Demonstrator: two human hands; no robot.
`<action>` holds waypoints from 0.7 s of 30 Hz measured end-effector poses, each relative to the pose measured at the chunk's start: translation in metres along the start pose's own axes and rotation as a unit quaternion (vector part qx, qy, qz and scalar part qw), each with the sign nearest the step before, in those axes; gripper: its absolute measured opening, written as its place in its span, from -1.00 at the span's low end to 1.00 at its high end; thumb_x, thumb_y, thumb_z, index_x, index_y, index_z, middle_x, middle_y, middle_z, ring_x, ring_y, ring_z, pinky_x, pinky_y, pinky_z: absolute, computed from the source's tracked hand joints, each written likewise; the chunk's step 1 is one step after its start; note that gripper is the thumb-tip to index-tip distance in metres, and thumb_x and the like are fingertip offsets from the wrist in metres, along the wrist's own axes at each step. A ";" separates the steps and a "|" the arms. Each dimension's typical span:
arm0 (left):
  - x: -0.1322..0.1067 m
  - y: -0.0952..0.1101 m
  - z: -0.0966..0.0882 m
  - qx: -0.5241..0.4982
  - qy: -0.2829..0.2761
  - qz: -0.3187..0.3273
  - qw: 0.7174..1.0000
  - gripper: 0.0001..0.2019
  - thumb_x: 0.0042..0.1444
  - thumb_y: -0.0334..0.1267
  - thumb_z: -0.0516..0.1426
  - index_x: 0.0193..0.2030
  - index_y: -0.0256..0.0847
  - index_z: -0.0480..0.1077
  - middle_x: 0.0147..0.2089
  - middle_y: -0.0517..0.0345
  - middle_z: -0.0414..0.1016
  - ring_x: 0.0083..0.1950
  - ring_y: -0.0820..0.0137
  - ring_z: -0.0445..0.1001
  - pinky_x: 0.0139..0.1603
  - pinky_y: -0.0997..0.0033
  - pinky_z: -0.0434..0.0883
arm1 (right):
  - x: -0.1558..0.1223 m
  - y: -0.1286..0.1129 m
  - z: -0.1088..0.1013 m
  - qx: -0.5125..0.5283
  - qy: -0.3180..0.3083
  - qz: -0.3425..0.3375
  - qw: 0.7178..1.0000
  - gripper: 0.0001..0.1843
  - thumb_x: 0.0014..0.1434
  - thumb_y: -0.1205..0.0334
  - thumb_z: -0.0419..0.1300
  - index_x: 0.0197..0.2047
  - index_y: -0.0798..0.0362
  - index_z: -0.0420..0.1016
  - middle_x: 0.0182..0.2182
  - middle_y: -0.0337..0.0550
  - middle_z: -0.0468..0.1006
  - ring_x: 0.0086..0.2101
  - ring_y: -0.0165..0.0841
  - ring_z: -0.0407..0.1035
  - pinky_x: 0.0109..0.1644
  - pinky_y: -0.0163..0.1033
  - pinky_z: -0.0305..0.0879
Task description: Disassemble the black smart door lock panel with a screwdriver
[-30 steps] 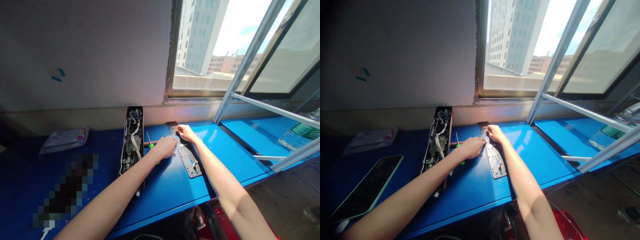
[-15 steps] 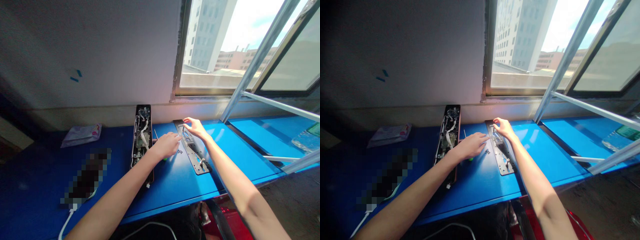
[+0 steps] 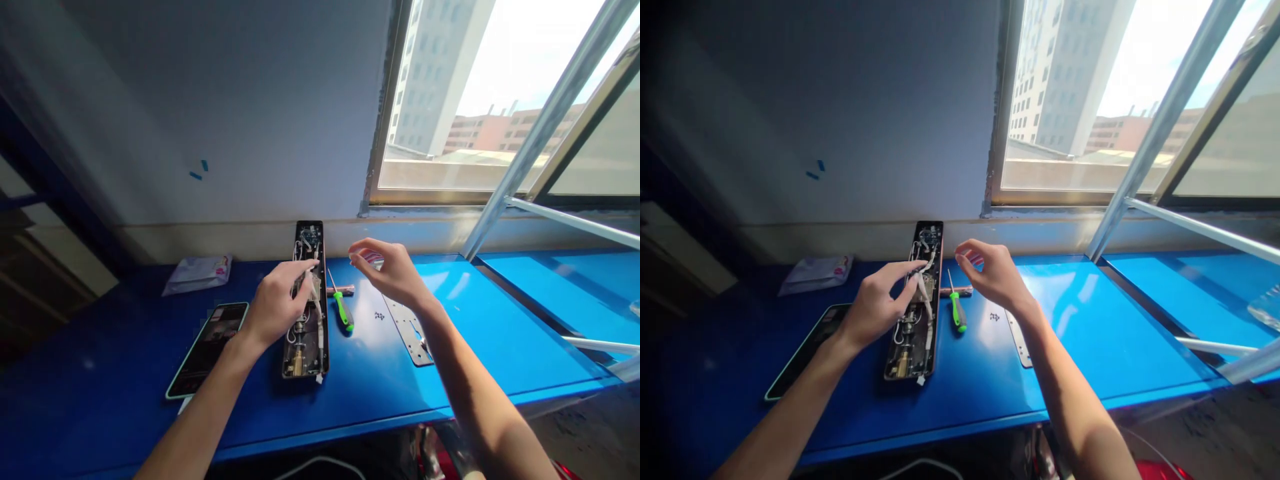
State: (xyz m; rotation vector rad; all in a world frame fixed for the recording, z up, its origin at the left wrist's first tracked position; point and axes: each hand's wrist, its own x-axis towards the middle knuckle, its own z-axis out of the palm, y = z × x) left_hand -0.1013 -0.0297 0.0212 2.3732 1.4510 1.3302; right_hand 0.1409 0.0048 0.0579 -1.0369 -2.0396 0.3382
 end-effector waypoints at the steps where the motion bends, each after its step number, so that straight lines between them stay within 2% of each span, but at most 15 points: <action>1: -0.003 -0.009 -0.005 -0.001 0.034 -0.034 0.999 -0.66 0.36 -0.20 0.07 0.16 -0.17 0.54 0.13 0.01 0.65 0.15 0.19 0.60 0.29 0.12 0.48 | 0.001 -0.005 0.004 0.002 -0.002 -0.005 1.000 -0.76 0.41 0.09 0.25 -0.06 0.09 0.59 -0.29 -0.23 0.64 -0.28 -0.38 0.55 -0.10 -0.14 0.54; 2: -0.007 -0.017 -0.009 -0.006 0.055 -0.075 0.996 -0.65 0.33 -0.20 0.08 0.16 -0.17 0.54 0.10 0.01 0.66 0.12 0.18 0.61 0.25 0.11 0.51 | 0.002 -0.007 0.010 0.002 -0.005 -0.007 1.000 -0.76 0.41 0.08 0.24 -0.06 0.09 0.58 -0.31 -0.24 0.63 -0.30 -0.38 0.54 -0.11 -0.15 0.53; 4: -0.013 -0.032 -0.009 -0.043 0.051 -0.162 0.985 -0.62 0.28 -0.19 0.10 0.18 -0.16 0.53 0.09 -0.02 0.65 0.11 0.16 0.61 0.17 0.12 0.55 | 0.004 -0.007 0.026 -0.004 -0.014 -0.005 1.000 -0.74 0.42 0.05 0.23 -0.06 0.09 0.56 -0.30 -0.24 0.61 -0.33 -0.40 0.52 -0.14 -0.16 0.54; 6: -0.018 -0.043 -0.001 -0.063 0.029 -0.194 0.979 -0.59 0.26 -0.20 0.11 0.21 -0.17 0.51 0.12 -0.06 0.64 0.07 0.16 0.64 0.06 0.17 0.60 | 0.007 -0.003 0.044 -0.015 -0.030 -0.002 0.999 -0.72 0.42 0.03 0.22 -0.04 0.09 0.54 -0.23 -0.20 0.61 -0.31 -0.40 0.52 -0.17 -0.18 0.54; 9: -0.023 -0.051 0.017 -0.100 -0.004 -0.220 0.970 -0.52 0.27 -0.20 0.10 0.31 -0.20 0.42 0.13 -0.11 0.65 -0.11 0.26 0.70 -0.10 0.31 0.62 | 0.010 0.005 0.071 -0.032 -0.054 -0.015 0.998 -0.70 0.41 0.04 0.24 0.05 0.08 0.52 -0.09 -0.12 0.61 -0.20 -0.35 0.54 -0.09 -0.12 0.55; 13: -0.022 -0.054 0.031 -0.138 -0.037 -0.229 0.963 -0.41 0.33 -0.20 0.05 0.48 -0.21 0.24 -0.11 0.03 0.73 -0.24 0.34 0.68 -0.18 0.44 0.55 | 0.013 0.013 0.089 -0.050 -0.072 -0.068 0.994 -0.64 0.40 0.06 0.24 0.18 0.00 0.49 0.19 -0.01 0.50 0.09 -0.18 0.47 0.19 0.09 0.46; 15: -0.021 -0.053 0.030 -0.143 -0.045 -0.234 0.961 -0.39 0.35 -0.18 0.04 0.51 -0.25 0.20 -0.27 0.10 0.71 -0.36 0.37 0.62 -0.28 0.48 0.49 | 0.014 0.015 0.092 -0.055 -0.080 -0.093 0.991 -0.64 0.39 0.06 0.26 0.18 -0.01 0.50 0.26 0.00 0.45 0.18 -0.13 0.41 0.26 0.15 0.40; 17: -0.022 -0.051 0.027 -0.146 -0.050 -0.240 0.959 -0.38 0.36 -0.15 0.05 0.51 -0.30 0.20 -0.36 0.15 0.69 -0.43 0.39 0.55 -0.35 0.50 0.43 | 0.014 0.016 0.093 -0.056 -0.083 -0.108 0.989 -0.66 0.38 0.07 0.27 0.15 0.00 0.52 0.26 -0.01 0.45 0.18 -0.14 0.40 0.26 0.15 0.40; 21: -0.029 -0.044 0.018 -0.165 -0.067 -0.245 0.953 -0.38 0.37 -0.10 0.04 0.50 -0.29 0.21 -0.29 0.11 0.72 -0.38 0.36 0.59 -0.33 0.50 0.45 | 0.011 0.015 0.094 -0.046 -0.072 -0.131 0.988 -0.69 0.39 0.09 0.26 0.13 0.02 0.52 0.22 -0.01 0.49 0.15 -0.15 0.43 0.22 0.11 0.44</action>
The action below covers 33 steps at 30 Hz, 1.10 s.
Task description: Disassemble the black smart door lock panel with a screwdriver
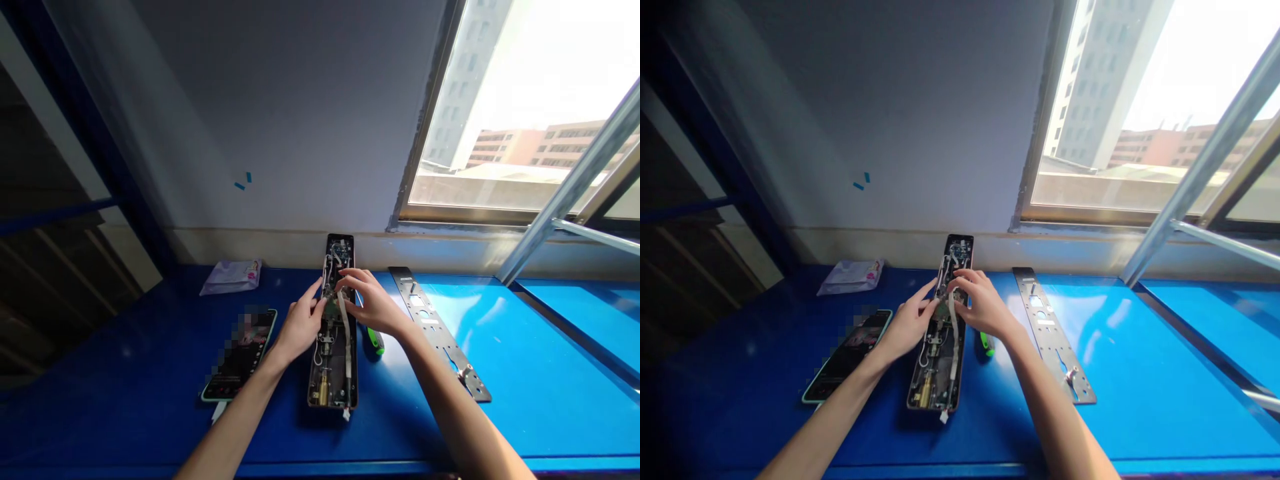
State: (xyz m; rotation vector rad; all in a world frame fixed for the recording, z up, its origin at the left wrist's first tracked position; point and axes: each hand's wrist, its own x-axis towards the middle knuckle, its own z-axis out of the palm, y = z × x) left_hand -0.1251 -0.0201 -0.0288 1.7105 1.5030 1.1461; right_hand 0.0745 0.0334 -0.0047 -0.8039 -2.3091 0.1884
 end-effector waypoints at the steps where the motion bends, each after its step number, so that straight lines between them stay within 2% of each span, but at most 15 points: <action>1: -0.004 0.001 0.000 -0.007 -0.005 -0.004 1.000 -0.39 0.37 -0.10 0.04 0.50 -0.28 0.22 -0.25 0.08 0.73 -0.34 0.34 0.62 -0.30 0.48 0.48 | -0.001 -0.001 0.001 0.003 0.007 -0.004 1.000 -0.69 0.39 0.09 0.26 0.13 0.02 0.52 0.20 -0.02 0.50 0.14 -0.16 0.44 0.22 0.11 0.44; 4: -0.015 0.001 0.001 -0.039 -0.003 -0.015 0.999 -0.41 0.36 -0.12 0.05 0.48 -0.24 0.24 -0.12 -0.01 0.74 -0.18 0.25 0.69 -0.16 0.38 0.56 | -0.004 -0.003 0.004 0.004 0.037 -0.002 0.999 -0.70 0.41 0.09 0.24 0.13 0.02 0.52 0.15 -0.03 0.54 0.09 -0.20 0.48 0.18 0.08 0.47; 7: -0.026 -0.001 0.006 -0.040 0.031 -0.022 0.999 -0.44 0.36 -0.13 0.04 0.46 -0.18 0.28 0.00 -0.07 0.71 -0.02 0.18 0.70 -0.03 0.28 0.59 | -0.006 -0.004 0.005 -0.003 0.073 0.017 0.997 -0.70 0.42 0.08 0.22 0.13 0.02 0.51 0.12 -0.04 0.55 0.06 -0.21 0.49 0.16 0.06 0.48; 11: -0.036 0.000 0.009 0.000 0.055 -0.028 0.998 -0.47 0.39 -0.14 0.02 0.46 -0.13 0.26 0.04 -0.05 0.68 0.00 0.19 0.70 -0.01 0.24 0.61 | -0.010 -0.005 0.006 -0.009 0.097 0.031 0.995 -0.65 0.41 0.04 0.23 0.16 0.00 0.50 0.17 -0.02 0.52 0.14 -0.16 0.44 0.23 0.13 0.42; 17: -0.040 0.005 0.009 0.036 0.067 0.020 0.997 -0.49 0.41 -0.19 0.02 0.47 -0.07 0.24 0.18 -0.06 0.61 0.19 0.17 0.62 0.15 0.14 0.59 | -0.011 -0.005 0.005 0.020 0.109 0.017 0.994 -0.75 0.43 0.10 0.21 0.09 0.00 0.55 0.15 -0.04 0.55 0.12 -0.20 0.46 0.23 0.08 0.43; 21: -0.043 0.012 0.006 0.084 0.068 0.075 0.991 -0.53 0.37 -0.17 0.07 0.38 -0.09 0.37 0.43 -0.10 0.37 0.40 0.12 0.44 0.35 0.07 0.47 | -0.012 -0.003 0.002 0.037 0.117 0.014 0.992 -0.75 0.43 0.10 0.21 0.07 0.01 0.55 0.12 -0.05 0.56 0.10 -0.21 0.47 0.22 0.08 0.44; 24: -0.044 0.017 0.002 0.132 0.034 0.097 0.986 -0.52 0.26 -0.10 0.22 0.30 -0.07 0.46 0.57 -0.07 0.11 0.43 0.04 0.40 0.43 0.04 0.40 | -0.013 -0.001 0.000 0.048 0.125 0.017 0.991 -0.75 0.43 0.09 0.21 0.07 0.02 0.55 0.12 -0.05 0.56 0.09 -0.21 0.48 0.21 0.07 0.45; 26: -0.043 0.018 0.001 0.148 0.017 0.099 0.984 -0.48 0.18 -0.06 0.30 0.28 -0.06 0.49 0.60 -0.05 0.04 0.43 0.01 0.41 0.45 0.03 0.39 | -0.014 0.000 -0.001 0.054 0.130 0.020 0.990 -0.74 0.43 0.09 0.21 0.09 0.01 0.55 0.13 -0.04 0.56 0.10 -0.21 0.47 0.21 0.08 0.45; 33: -0.038 0.019 0.006 0.163 0.031 0.095 0.982 -0.53 0.13 -0.05 0.36 0.16 -0.08 0.53 0.58 -0.04 0.09 0.42 -0.02 0.41 0.48 -0.03 0.35 | -0.016 0.003 0.000 0.069 0.129 0.021 0.989 -0.71 0.43 0.08 0.22 0.11 0.01 0.54 0.13 -0.04 0.55 0.10 -0.20 0.48 0.21 0.09 0.45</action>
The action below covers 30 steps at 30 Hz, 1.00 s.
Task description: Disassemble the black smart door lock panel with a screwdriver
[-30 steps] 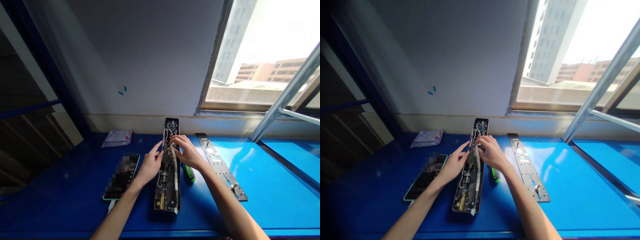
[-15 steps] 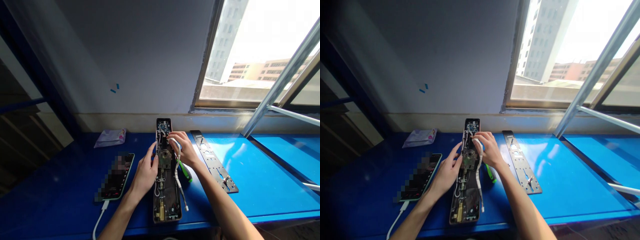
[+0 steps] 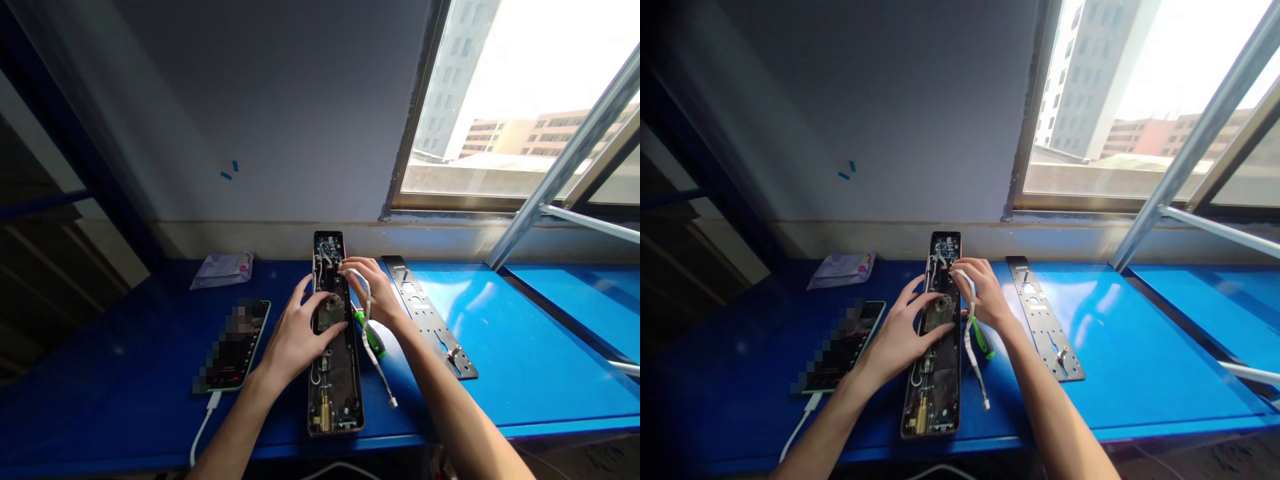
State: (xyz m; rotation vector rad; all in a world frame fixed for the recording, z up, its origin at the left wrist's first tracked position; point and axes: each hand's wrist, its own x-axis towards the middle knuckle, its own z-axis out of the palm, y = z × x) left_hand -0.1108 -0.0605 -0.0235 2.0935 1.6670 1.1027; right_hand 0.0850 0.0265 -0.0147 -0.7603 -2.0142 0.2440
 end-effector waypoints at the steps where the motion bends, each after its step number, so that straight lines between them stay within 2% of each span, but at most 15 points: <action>1: 0.000 0.001 0.001 0.002 0.004 -0.003 1.000 -0.54 0.12 -0.05 0.37 0.15 -0.09 0.53 0.57 -0.05 0.10 0.41 -0.02 0.42 0.47 -0.05 0.35 | 0.000 0.000 0.000 0.001 0.000 0.001 1.000 -0.71 0.43 0.08 0.21 0.11 0.01 0.54 0.14 -0.04 0.55 0.10 -0.20 0.47 0.22 0.09 0.45; 7: -0.001 0.004 0.001 0.015 0.004 -0.013 1.000 -0.53 0.12 -0.01 0.37 0.14 -0.08 0.54 0.57 -0.06 0.09 0.38 -0.05 0.44 0.44 -0.06 0.39 | 0.001 0.000 -0.001 -0.004 -0.008 0.005 1.000 -0.73 0.43 0.08 0.21 0.08 0.02 0.55 0.13 -0.04 0.55 0.11 -0.20 0.46 0.23 0.09 0.43; 11: 0.001 0.003 -0.001 0.015 0.024 0.001 1.000 -0.51 0.14 0.02 0.35 0.19 -0.05 0.53 0.57 -0.04 0.10 0.35 -0.03 0.47 0.40 -0.04 0.43 | 0.002 0.001 -0.002 -0.009 -0.025 0.008 1.000 -0.69 0.40 0.04 0.24 0.09 0.01 0.54 0.17 -0.03 0.53 0.15 -0.16 0.43 0.26 0.13 0.39; 17: 0.010 0.001 -0.001 0.008 0.039 0.007 0.999 -0.80 0.22 -0.17 0.29 -0.04 -0.09 0.64 0.49 -0.03 0.25 0.32 0.01 0.48 0.38 -0.07 0.45 | 0.005 -0.001 -0.003 0.009 -0.052 0.008 0.999 -0.66 0.37 0.03 0.27 0.11 0.01 0.53 0.19 -0.02 0.51 0.17 -0.14 0.40 0.27 0.15 0.37; 21: 0.023 0.002 -0.009 0.016 0.046 0.015 0.999 -0.76 0.15 -0.13 0.33 -0.06 -0.09 0.66 0.49 -0.04 0.27 0.38 -0.04 0.41 0.40 -0.13 0.41 | 0.012 -0.002 -0.010 0.024 -0.077 0.002 0.997 -0.65 0.35 0.06 0.29 0.14 0.00 0.53 0.20 -0.03 0.50 0.22 -0.11 0.36 0.31 0.18 0.33; 26: 0.047 0.014 -0.022 -0.001 0.100 0.039 0.994 -0.84 0.26 -0.18 0.22 -0.12 -0.10 0.64 0.20 -0.01 0.57 0.27 0.08 0.51 0.37 -0.04 0.44 | 0.028 0.010 -0.013 0.000 -0.048 0.033 0.998 -0.66 0.40 0.06 0.24 0.16 -0.01 0.51 0.20 -0.02 0.51 0.19 -0.13 0.39 0.31 0.18 0.33; 30: 0.067 0.016 -0.022 -0.006 0.125 0.030 0.992 -0.84 0.28 -0.21 0.19 -0.16 -0.12 0.62 0.12 -0.01 0.61 0.20 0.12 0.55 0.33 0.03 0.47 | 0.040 0.022 -0.012 -0.019 -0.060 0.045 0.997 -0.64 0.39 0.04 0.25 0.17 -0.01 0.51 0.22 -0.01 0.49 0.19 -0.13 0.40 0.30 0.17 0.35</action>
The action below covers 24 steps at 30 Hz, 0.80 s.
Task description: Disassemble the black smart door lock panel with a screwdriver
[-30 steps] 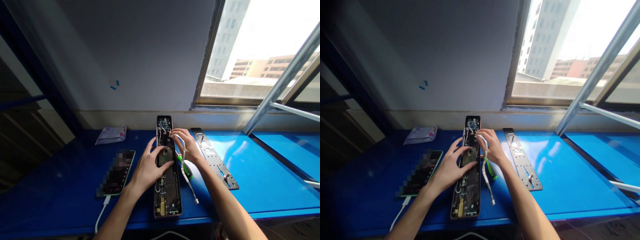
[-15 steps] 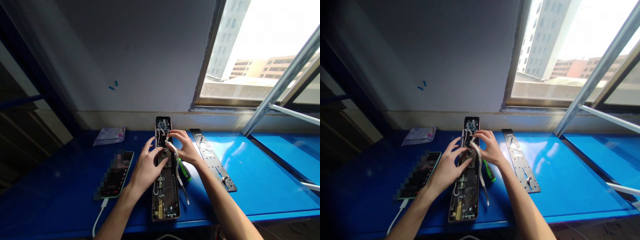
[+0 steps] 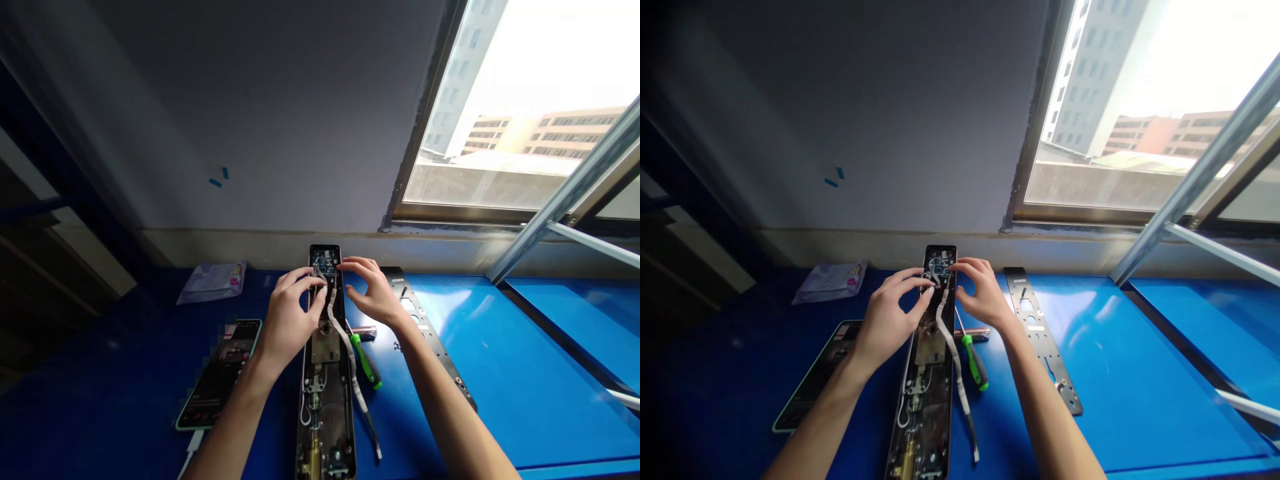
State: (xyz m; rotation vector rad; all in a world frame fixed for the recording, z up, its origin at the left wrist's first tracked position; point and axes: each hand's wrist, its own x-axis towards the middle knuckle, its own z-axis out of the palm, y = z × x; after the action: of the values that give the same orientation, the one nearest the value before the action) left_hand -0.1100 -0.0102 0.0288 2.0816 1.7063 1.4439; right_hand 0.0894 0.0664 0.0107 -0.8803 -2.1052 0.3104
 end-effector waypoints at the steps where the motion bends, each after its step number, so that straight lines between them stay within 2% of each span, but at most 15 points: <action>1: 0.004 -0.002 0.002 0.002 0.001 -0.005 1.000 -0.84 0.28 -0.21 0.19 -0.15 -0.12 0.62 0.13 -0.01 0.61 0.21 0.11 0.55 0.33 0.03 0.47 | 0.003 0.002 0.000 -0.003 -0.007 0.001 1.000 -0.64 0.39 0.04 0.25 0.18 -0.01 0.50 0.23 -0.01 0.48 0.20 -0.13 0.40 0.30 0.17 0.36; 8: 0.019 -0.024 0.028 -0.003 0.003 -0.062 0.998 -0.72 0.25 -0.27 0.19 0.08 -0.14 0.56 0.25 -0.08 0.49 0.30 0.08 0.49 0.39 0.01 0.43 | 0.019 0.012 0.002 -0.016 -0.027 0.023 0.999 -0.62 0.40 0.05 0.25 0.19 0.00 0.49 0.22 -0.01 0.48 0.17 -0.14 0.42 0.26 0.16 0.40; 11: 0.019 -0.030 0.040 0.000 0.007 -0.078 0.997 -0.68 0.27 -0.28 0.17 0.14 -0.15 0.53 0.32 -0.11 0.42 0.36 0.05 0.44 0.44 -0.03 0.38 | 0.019 0.011 0.003 -0.013 -0.040 0.024 0.999 -0.63 0.39 0.05 0.25 0.19 0.00 0.49 0.22 -0.01 0.49 0.18 -0.13 0.42 0.27 0.16 0.39; 14: 0.018 -0.033 0.050 -0.012 0.020 -0.079 0.997 -0.68 0.30 -0.29 0.14 0.16 -0.11 0.52 0.34 -0.08 0.39 0.39 0.09 0.42 0.46 0.01 0.37 | 0.015 0.006 0.001 -0.005 -0.054 0.028 0.998 -0.62 0.35 0.11 0.29 0.19 -0.02 0.49 0.23 -0.01 0.48 0.21 -0.11 0.38 0.30 0.18 0.36; 18: 0.015 -0.033 0.055 -0.021 0.030 -0.070 0.997 -0.70 0.34 -0.28 0.12 0.16 -0.10 0.51 0.35 -0.07 0.37 0.40 0.11 0.41 0.45 0.03 0.38 | 0.010 -0.003 -0.004 0.000 -0.070 0.043 0.997 -0.45 0.14 0.38 0.31 0.20 -0.09 0.53 0.29 0.00 0.44 0.29 -0.09 0.29 0.38 0.12 0.32; 24: 0.011 -0.035 0.057 -0.017 0.042 -0.056 0.997 -0.70 0.33 -0.30 0.15 0.15 -0.14 0.52 0.35 -0.11 0.39 0.40 0.10 0.43 0.42 0.04 0.42 | 0.008 -0.003 0.002 -0.014 -0.080 0.041 0.996 -0.42 0.10 0.33 0.31 0.22 -0.09 0.55 0.38 0.00 0.32 0.36 -0.04 0.18 0.43 0.17 0.25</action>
State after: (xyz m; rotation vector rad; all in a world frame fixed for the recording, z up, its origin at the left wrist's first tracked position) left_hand -0.0966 0.0385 -0.0167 1.9017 1.7825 1.5359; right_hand 0.0827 0.0694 0.0158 -0.9896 -2.2276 0.4060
